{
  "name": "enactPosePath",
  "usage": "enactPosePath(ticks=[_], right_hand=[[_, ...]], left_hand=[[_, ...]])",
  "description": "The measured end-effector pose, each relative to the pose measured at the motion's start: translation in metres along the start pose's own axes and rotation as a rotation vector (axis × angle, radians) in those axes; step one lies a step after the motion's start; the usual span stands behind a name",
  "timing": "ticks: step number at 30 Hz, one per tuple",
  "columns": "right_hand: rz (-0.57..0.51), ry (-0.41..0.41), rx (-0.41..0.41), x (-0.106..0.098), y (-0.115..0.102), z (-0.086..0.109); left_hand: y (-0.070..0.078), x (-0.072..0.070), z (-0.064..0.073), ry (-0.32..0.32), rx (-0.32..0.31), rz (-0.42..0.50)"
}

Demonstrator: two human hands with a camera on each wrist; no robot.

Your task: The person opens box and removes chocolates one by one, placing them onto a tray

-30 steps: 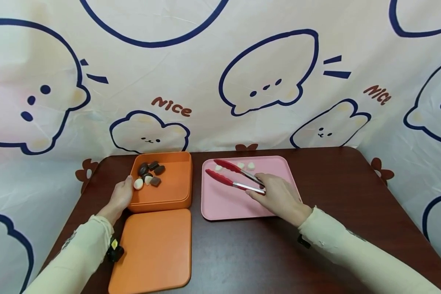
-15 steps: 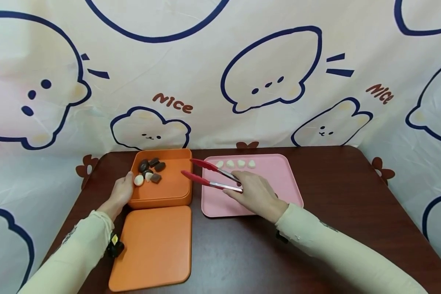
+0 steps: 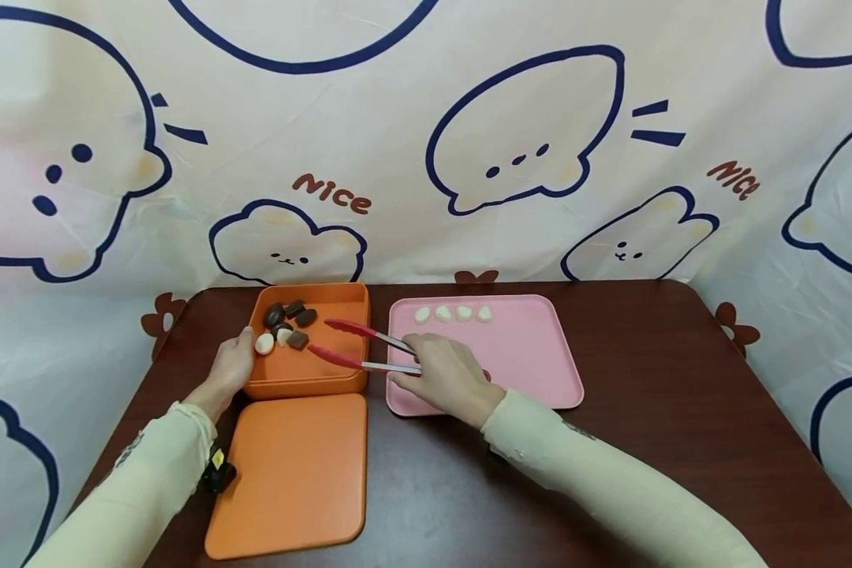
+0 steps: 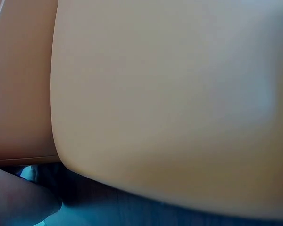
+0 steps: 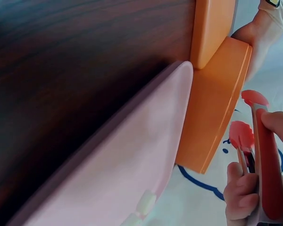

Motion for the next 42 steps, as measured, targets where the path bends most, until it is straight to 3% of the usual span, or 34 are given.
enactPosePath(ticks=[10,19,33,42], right_hand=[[0.068,-0.044,-0.008,0.004,-0.018,-0.017],[0.089,-0.101,0.016,0.007,-0.031,-0.032],[0.256,-0.15,-0.016,0.028,-0.06,-0.05],[0.434,-0.05,-0.167,0.035,-0.09,-0.054]], left_hand=[[0.005,0.001,-0.006,0.022,0.031,-0.005],[0.005,0.0,-0.005,0.004,0.013,0.008],[0.002,-0.004,-0.005,0.026,0.035,-0.005],[-0.001,-0.001,-0.003,0.006,0.017,0.01]])
Point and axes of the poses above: each hand's wrist, its own z-axis away from the middle knuckle, its own x-axis out of the palm, y = z × x, the point moved 10 cm from there along -z, towards the middle knuckle, and after that the axes turned 8 degrees about x, right-handed, at the moved point
